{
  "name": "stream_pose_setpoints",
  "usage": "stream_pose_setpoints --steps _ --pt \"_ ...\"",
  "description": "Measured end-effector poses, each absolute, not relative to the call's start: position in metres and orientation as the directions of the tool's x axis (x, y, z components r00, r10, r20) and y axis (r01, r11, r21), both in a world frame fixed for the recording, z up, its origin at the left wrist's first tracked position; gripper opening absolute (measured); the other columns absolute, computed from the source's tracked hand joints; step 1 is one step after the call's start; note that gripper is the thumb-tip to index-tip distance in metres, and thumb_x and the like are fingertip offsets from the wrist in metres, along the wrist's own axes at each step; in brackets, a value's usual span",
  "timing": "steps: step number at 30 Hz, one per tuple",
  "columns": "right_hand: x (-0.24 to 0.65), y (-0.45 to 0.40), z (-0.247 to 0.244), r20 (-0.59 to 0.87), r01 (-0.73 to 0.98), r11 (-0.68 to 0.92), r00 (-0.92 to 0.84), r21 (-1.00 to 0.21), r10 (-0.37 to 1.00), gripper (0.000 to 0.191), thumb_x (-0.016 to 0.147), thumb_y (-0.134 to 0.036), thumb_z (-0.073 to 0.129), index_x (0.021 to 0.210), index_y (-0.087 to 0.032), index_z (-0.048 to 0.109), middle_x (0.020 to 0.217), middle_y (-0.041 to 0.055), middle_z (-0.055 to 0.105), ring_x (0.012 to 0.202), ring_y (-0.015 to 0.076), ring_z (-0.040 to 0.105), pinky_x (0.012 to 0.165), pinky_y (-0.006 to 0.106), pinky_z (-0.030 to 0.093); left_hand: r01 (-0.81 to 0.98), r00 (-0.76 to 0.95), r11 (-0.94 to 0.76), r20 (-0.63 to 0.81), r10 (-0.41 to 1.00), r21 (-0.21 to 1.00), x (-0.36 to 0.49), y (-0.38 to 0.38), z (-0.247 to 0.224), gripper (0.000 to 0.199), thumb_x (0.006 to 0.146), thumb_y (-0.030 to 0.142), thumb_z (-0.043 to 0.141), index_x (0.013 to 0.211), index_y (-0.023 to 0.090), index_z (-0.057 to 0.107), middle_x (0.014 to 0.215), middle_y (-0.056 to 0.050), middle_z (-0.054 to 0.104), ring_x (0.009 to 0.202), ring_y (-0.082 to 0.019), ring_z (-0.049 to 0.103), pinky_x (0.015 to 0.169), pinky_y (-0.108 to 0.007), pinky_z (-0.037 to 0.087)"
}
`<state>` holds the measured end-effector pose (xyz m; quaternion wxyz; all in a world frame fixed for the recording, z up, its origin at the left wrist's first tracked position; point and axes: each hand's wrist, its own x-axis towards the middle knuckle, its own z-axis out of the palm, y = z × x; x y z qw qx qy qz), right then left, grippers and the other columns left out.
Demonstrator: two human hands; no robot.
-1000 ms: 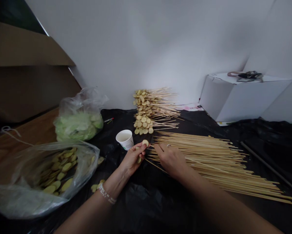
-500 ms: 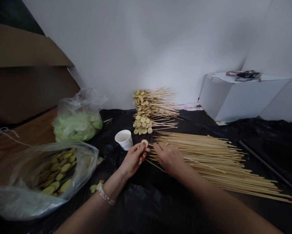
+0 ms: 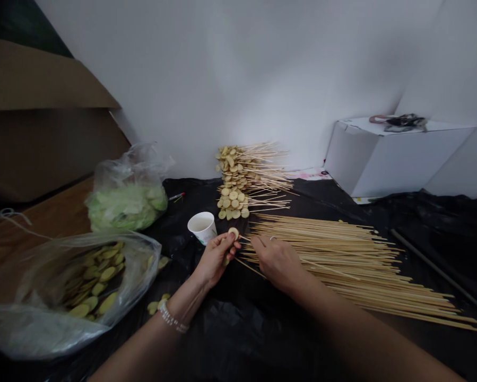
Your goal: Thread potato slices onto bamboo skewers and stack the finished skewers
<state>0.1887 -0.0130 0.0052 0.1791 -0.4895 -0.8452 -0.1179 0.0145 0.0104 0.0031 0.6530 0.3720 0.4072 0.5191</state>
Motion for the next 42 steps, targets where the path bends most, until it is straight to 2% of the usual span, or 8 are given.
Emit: stream_pose_setpoints --steps 12,15,20,28,33,37,39,42 --pt "0.191 -0.012 0.004 0.483 0.828 0.56 -0.5 0.025 0.719 0.027 0.079 -0.003 0.04 0.09 -0.017 0.059 0.08 0.0043 0.061 0.068 0.015 0.05 0.059 0.028 0.026 -0.331 0.163 0.182 -0.134 0.977 0.926 0.016 0.008 0.004 0.036 0.065 0.042 0.075 0.075 0.009 0.065 0.063 -0.003 0.061 0.048 -0.003 0.044 0.043 -0.016 0.028" --pt "0.191 -0.012 0.005 0.426 0.847 0.531 -0.481 0.0 0.767 0.027 0.076 -0.002 0.04 0.089 -0.017 0.058 0.08 0.0047 0.061 0.066 0.0151 0.05 0.058 0.028 0.026 -0.316 0.166 0.182 -0.134 0.977 0.931 0.017 0.007 0.005 0.036 0.064 0.043 0.075 0.071 0.01 0.064 0.063 -0.003 0.061 0.048 -0.004 0.044 0.042 -0.016 0.027" --pt "0.193 -0.01 0.009 0.292 0.834 0.538 -0.488 -0.123 0.822 0.021 0.079 -0.004 0.041 0.087 -0.016 0.056 0.078 0.0039 0.061 0.066 0.0141 0.05 0.059 0.026 0.029 -0.261 0.188 0.188 -0.141 0.972 0.947 0.016 0.005 0.008 0.036 0.064 0.045 0.075 0.065 0.012 0.061 0.059 -0.002 0.061 0.044 -0.003 0.041 0.042 -0.018 0.026" --pt "0.194 -0.008 0.003 0.433 0.805 0.581 -0.485 -0.117 0.76 0.022 0.082 -0.004 0.039 0.081 -0.017 0.057 0.075 0.0043 0.058 0.069 0.0155 0.049 0.062 0.026 0.03 -0.246 0.194 0.192 -0.146 0.97 0.95 0.018 0.003 0.01 0.035 0.065 0.045 0.075 0.066 0.013 0.061 0.056 -0.001 0.058 0.043 -0.004 0.04 0.041 -0.019 0.024" --pt "0.193 -0.008 0.001 0.368 0.822 0.556 -0.483 -0.122 0.794 0.022 0.079 -0.003 0.04 0.086 -0.015 0.056 0.078 0.0055 0.06 0.068 0.0153 0.05 0.061 0.027 0.03 -0.264 0.212 0.183 -0.128 0.969 0.947 0.018 0.003 0.008 0.036 0.065 0.045 0.074 0.067 0.012 0.061 0.06 -0.002 0.06 0.046 -0.004 0.042 0.042 -0.018 0.026" --pt "0.194 -0.005 0.002 0.307 0.799 0.551 -0.476 -0.24 0.824 0.02 0.085 -0.008 0.037 0.085 -0.016 0.055 0.074 0.0038 0.061 0.062 0.0134 0.05 0.059 0.025 0.031 -0.24 0.232 0.176 -0.12 0.965 0.955 0.017 0.003 0.006 0.036 0.067 0.046 0.073 0.067 0.012 0.061 0.06 -0.002 0.06 0.045 -0.004 0.041 0.042 -0.019 0.026" --pt "0.194 -0.003 0.002 0.323 0.78 0.559 -0.471 -0.282 0.821 0.022 0.088 -0.01 0.035 0.08 -0.017 0.054 0.07 0.0028 0.06 0.062 0.0131 0.049 0.059 0.025 0.031 -0.234 0.239 0.182 -0.126 0.963 0.955 0.018 0.003 0.005 0.036 0.067 0.046 0.072 0.067 0.012 0.062 0.06 -0.002 0.06 0.045 -0.004 0.041 0.042 -0.019 0.026" --pt "0.194 -0.003 0.002 0.405 0.764 0.592 -0.471 -0.257 0.784 0.025 0.089 -0.012 0.034 0.076 -0.017 0.054 0.069 0.003 0.057 0.063 0.0138 0.048 0.06 0.026 0.031 -0.234 0.244 0.193 -0.135 0.96 0.953 0.019 0.002 0.006 0.036 0.066 0.047 0.073 0.067 0.013 0.062 0.06 -0.002 0.06 0.045 -0.004 0.042 0.042 -0.019 0.026"
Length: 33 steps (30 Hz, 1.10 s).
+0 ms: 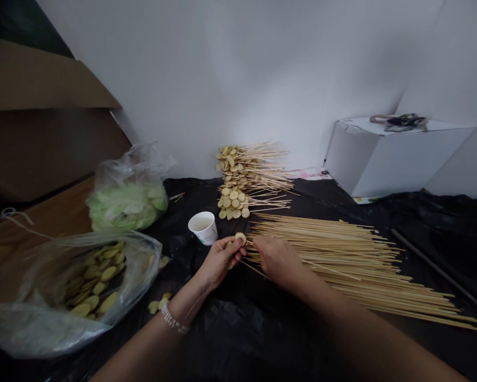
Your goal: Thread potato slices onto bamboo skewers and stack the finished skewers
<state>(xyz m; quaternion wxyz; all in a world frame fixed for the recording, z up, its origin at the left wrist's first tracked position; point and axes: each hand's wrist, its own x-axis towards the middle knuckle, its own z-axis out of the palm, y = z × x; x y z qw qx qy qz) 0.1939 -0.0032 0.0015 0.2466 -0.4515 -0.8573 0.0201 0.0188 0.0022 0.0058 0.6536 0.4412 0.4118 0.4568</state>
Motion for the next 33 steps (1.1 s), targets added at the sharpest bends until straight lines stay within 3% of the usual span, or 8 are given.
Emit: stream_pose_setpoints --steps 6,11,19,28,33 --pt "0.192 -0.004 0.0 0.47 0.749 0.622 -0.474 -0.23 0.744 0.024 0.09 -0.011 0.035 0.077 -0.016 0.055 0.071 0.0035 0.057 0.065 0.0143 0.048 0.062 0.026 0.031 -0.228 0.262 0.191 -0.129 0.956 0.955 0.02 0.001 0.006 0.036 0.067 0.047 0.072 0.067 0.013 0.062 0.058 -0.002 0.059 0.044 -0.004 0.041 0.041 -0.019 0.025" --pt "0.191 -0.004 0.0 0.461 0.813 0.549 -0.418 -0.196 0.783 0.025 0.093 -0.016 0.034 0.082 -0.016 0.056 0.073 0.0035 0.058 0.063 0.0146 0.05 0.059 0.027 0.029 -0.272 0.218 0.181 -0.123 0.968 0.945 0.023 0.003 0.005 0.038 0.066 0.049 0.072 0.071 0.013 0.064 0.066 -0.004 0.063 0.046 -0.004 0.043 0.042 -0.018 0.026" --pt "0.192 -0.002 0.006 0.431 0.79 0.545 -0.403 -0.283 0.807 0.027 0.097 -0.025 0.033 0.09 -0.017 0.058 0.083 0.0056 0.063 0.075 0.0162 0.056 0.066 0.026 0.036 -0.401 0.099 0.163 -0.134 0.986 0.902 0.019 0.008 0.003 0.035 0.06 0.042 0.079 0.076 0.012 0.068 0.074 -0.004 0.065 0.05 -0.002 0.043 0.044 -0.015 0.031" --pt "0.194 -0.002 0.005 0.432 0.753 0.567 -0.412 -0.334 0.802 0.025 0.094 -0.017 0.035 0.077 -0.018 0.053 0.073 0.0034 0.059 0.067 0.0145 0.052 0.065 0.026 0.035 -0.437 0.107 0.166 -0.132 0.985 0.884 0.018 0.011 0.002 0.027 0.062 0.032 0.079 0.075 0.011 0.07 0.076 -0.005 0.066 0.053 -0.002 0.045 0.047 -0.013 0.033" --pt "0.194 -0.004 0.005 0.438 0.761 0.584 -0.44 -0.281 0.784 0.022 0.091 -0.012 0.034 0.082 -0.016 0.053 0.078 0.0055 0.059 0.072 0.0159 0.052 0.066 0.026 0.035 -0.406 0.107 0.15 -0.116 0.988 0.902 0.017 0.01 0.001 0.027 0.062 0.034 0.079 0.072 0.011 0.07 0.073 -0.004 0.065 0.052 -0.002 0.043 0.047 -0.015 0.033"
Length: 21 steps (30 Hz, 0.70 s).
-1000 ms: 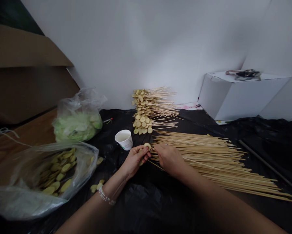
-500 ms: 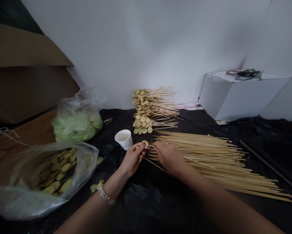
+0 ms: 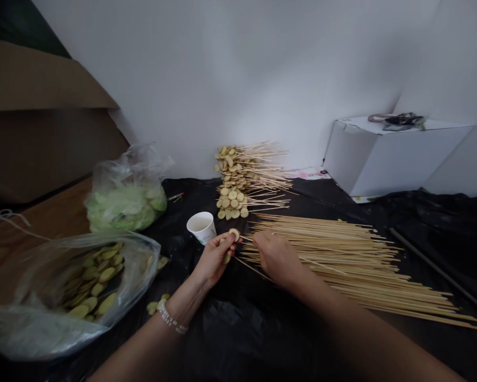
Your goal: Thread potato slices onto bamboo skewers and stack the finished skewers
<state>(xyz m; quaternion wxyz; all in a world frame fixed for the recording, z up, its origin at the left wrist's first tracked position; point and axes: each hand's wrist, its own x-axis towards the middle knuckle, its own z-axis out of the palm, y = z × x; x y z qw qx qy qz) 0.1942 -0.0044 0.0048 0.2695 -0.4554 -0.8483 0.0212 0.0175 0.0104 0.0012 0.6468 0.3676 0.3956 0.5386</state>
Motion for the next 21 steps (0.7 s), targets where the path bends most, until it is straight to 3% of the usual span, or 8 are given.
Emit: stream_pose_setpoints --steps 3,7,10,15,21 --pt "0.1953 -0.0049 0.0071 0.362 0.789 0.558 -0.457 -0.257 0.812 0.021 0.089 -0.01 0.034 0.084 -0.016 0.054 0.078 0.0059 0.06 0.07 0.0156 0.052 0.065 0.026 0.035 -0.387 0.122 0.148 -0.109 0.987 0.91 0.0174 0.0093 0.0005 0.029 0.062 0.036 0.079 0.072 0.011 0.069 0.071 -0.005 0.064 0.051 -0.002 0.042 0.047 -0.016 0.032" --pt "0.1962 -0.0034 0.0102 0.293 0.757 0.524 -0.437 -0.392 0.851 0.022 0.091 -0.015 0.034 0.079 -0.018 0.051 0.071 0.0037 0.059 0.064 0.0142 0.051 0.063 0.025 0.034 -0.364 0.136 0.162 -0.12 0.983 0.917 0.0175 0.0082 -0.0002 0.03 0.064 0.037 0.078 0.075 0.01 0.069 0.071 -0.005 0.064 0.05 -0.003 0.042 0.046 -0.016 0.032" --pt "0.195 -0.0031 0.0101 0.321 0.731 0.528 -0.423 -0.432 0.848 0.023 0.092 -0.018 0.034 0.075 -0.018 0.05 0.069 0.0035 0.057 0.062 0.0142 0.048 0.061 0.026 0.033 -0.364 0.139 0.166 -0.123 0.983 0.917 0.0176 0.0078 0.0001 0.031 0.064 0.037 0.078 0.076 0.01 0.069 0.072 -0.005 0.064 0.05 -0.003 0.043 0.046 -0.015 0.031" --pt "0.1926 -0.0045 0.0054 0.408 0.717 0.582 -0.434 -0.383 0.803 0.023 0.092 -0.017 0.033 0.075 -0.019 0.048 0.069 0.0039 0.055 0.061 0.0148 0.046 0.06 0.027 0.031 -0.361 0.138 0.166 -0.124 0.983 0.918 0.0178 0.0073 0.0015 0.031 0.063 0.038 0.078 0.075 0.011 0.07 0.073 -0.005 0.065 0.051 -0.002 0.043 0.048 -0.016 0.032" --pt "0.1943 -0.0024 0.0036 0.382 0.699 0.574 -0.436 -0.426 0.815 0.022 0.091 -0.016 0.032 0.075 -0.019 0.046 0.068 0.0036 0.055 0.061 0.0145 0.047 0.06 0.026 0.033 -0.346 0.161 0.173 -0.124 0.979 0.922 0.0175 0.0065 0.0013 0.031 0.063 0.038 0.078 0.075 0.011 0.07 0.074 -0.005 0.065 0.052 -0.003 0.044 0.05 -0.017 0.033"
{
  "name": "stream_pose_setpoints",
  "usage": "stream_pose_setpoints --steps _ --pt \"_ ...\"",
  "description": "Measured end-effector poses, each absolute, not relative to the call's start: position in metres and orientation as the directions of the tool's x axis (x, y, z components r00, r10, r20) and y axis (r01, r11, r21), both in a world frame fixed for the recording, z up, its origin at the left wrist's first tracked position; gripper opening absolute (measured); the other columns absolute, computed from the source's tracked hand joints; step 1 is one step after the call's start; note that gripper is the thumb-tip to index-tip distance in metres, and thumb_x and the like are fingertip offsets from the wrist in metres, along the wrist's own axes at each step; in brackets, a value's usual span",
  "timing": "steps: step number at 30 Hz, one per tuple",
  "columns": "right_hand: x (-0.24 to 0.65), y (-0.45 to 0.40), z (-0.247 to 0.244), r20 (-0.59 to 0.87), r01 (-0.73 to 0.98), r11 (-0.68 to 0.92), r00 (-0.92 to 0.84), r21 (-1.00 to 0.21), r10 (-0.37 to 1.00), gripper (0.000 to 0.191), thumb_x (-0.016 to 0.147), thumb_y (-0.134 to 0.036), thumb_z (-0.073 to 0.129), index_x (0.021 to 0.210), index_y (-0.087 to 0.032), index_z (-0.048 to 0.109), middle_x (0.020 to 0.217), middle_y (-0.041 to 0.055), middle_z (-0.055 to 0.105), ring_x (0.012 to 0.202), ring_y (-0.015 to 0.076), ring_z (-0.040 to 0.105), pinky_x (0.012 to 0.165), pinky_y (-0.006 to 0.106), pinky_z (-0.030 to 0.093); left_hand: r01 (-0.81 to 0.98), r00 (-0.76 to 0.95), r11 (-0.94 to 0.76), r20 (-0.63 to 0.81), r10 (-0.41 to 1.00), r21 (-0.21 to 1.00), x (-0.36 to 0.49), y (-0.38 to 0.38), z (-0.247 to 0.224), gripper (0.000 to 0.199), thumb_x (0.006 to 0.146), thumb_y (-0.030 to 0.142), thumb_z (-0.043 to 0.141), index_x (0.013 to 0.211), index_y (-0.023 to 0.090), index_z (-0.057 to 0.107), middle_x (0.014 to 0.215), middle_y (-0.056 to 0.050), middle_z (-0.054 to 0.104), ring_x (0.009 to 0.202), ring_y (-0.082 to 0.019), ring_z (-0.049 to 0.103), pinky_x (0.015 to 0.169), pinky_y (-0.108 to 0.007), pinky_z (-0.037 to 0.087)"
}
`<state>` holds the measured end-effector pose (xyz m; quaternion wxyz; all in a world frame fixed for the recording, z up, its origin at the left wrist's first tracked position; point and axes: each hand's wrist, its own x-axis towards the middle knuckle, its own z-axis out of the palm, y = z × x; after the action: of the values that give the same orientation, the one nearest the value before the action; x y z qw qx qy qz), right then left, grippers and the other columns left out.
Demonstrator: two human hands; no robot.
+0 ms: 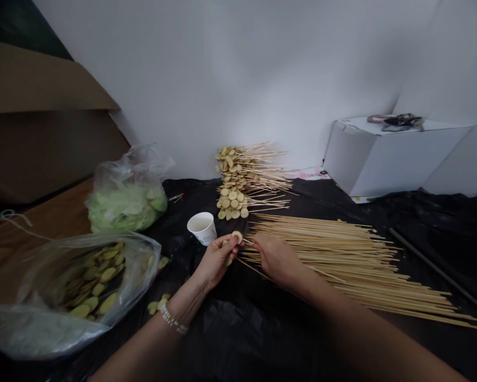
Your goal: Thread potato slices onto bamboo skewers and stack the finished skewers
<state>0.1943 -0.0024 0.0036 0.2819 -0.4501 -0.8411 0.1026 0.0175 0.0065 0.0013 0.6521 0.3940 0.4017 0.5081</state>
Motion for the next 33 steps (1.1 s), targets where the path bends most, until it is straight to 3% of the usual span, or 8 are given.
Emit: stream_pose_setpoints --steps 4,11,18,24,33 --pt "0.1936 -0.002 0.0043 0.394 0.684 0.577 -0.429 -0.445 0.813 0.023 0.091 -0.016 0.033 0.072 -0.019 0.046 0.066 0.0028 0.055 0.059 0.0137 0.047 0.058 0.025 0.032 -0.331 0.17 0.167 -0.115 0.979 0.929 0.0168 0.0057 0.0035 0.03 0.065 0.039 0.077 0.073 0.01 0.069 0.074 -0.005 0.064 0.052 -0.003 0.044 0.05 -0.017 0.032" --pt "0.1889 -0.0041 -0.0022 0.497 0.706 0.632 -0.443 -0.319 0.746 0.021 0.091 -0.015 0.034 0.077 -0.019 0.049 0.069 0.0031 0.055 0.062 0.015 0.047 0.059 0.027 0.031 -0.282 0.224 0.185 -0.123 0.967 0.941 0.0233 -0.0007 0.0031 0.032 0.064 0.042 0.076 0.072 0.011 0.069 0.063 -0.002 0.058 0.05 -0.004 0.043 0.049 -0.019 0.03" --pt "0.1898 -0.0023 0.0049 0.422 0.769 0.543 -0.391 -0.339 0.818 0.023 0.095 -0.024 0.035 0.083 -0.018 0.055 0.077 0.0052 0.061 0.07 0.0165 0.054 0.064 0.027 0.035 -0.339 0.18 0.176 -0.12 0.976 0.924 0.0217 0.0047 0.0035 0.033 0.064 0.042 0.076 0.072 0.011 0.068 0.059 0.001 0.055 0.049 -0.003 0.041 0.047 -0.018 0.027" --pt "0.1915 -0.0057 0.0039 0.394 0.812 0.525 -0.41 -0.253 0.823 0.026 0.094 -0.02 0.034 0.081 -0.017 0.056 0.074 0.0055 0.061 0.068 0.017 0.053 0.064 0.028 0.034 -0.338 0.181 0.154 -0.097 0.979 0.928 0.018 0.0055 0.0054 0.032 0.065 0.042 0.076 0.07 0.012 0.067 0.07 -0.003 0.061 0.051 -0.003 0.041 0.048 -0.018 0.028" --pt "0.186 -0.0046 0.0033 0.427 0.759 0.543 -0.384 -0.359 0.819 0.023 0.093 -0.019 0.038 0.084 -0.018 0.058 0.078 0.0045 0.063 0.071 0.0164 0.056 0.065 0.027 0.037 -0.28 0.239 0.173 -0.106 0.965 0.944 0.0233 0.0038 -0.0003 0.037 0.068 0.048 0.072 0.076 0.012 0.067 0.064 -0.002 0.058 0.048 -0.003 0.038 0.045 -0.019 0.025"
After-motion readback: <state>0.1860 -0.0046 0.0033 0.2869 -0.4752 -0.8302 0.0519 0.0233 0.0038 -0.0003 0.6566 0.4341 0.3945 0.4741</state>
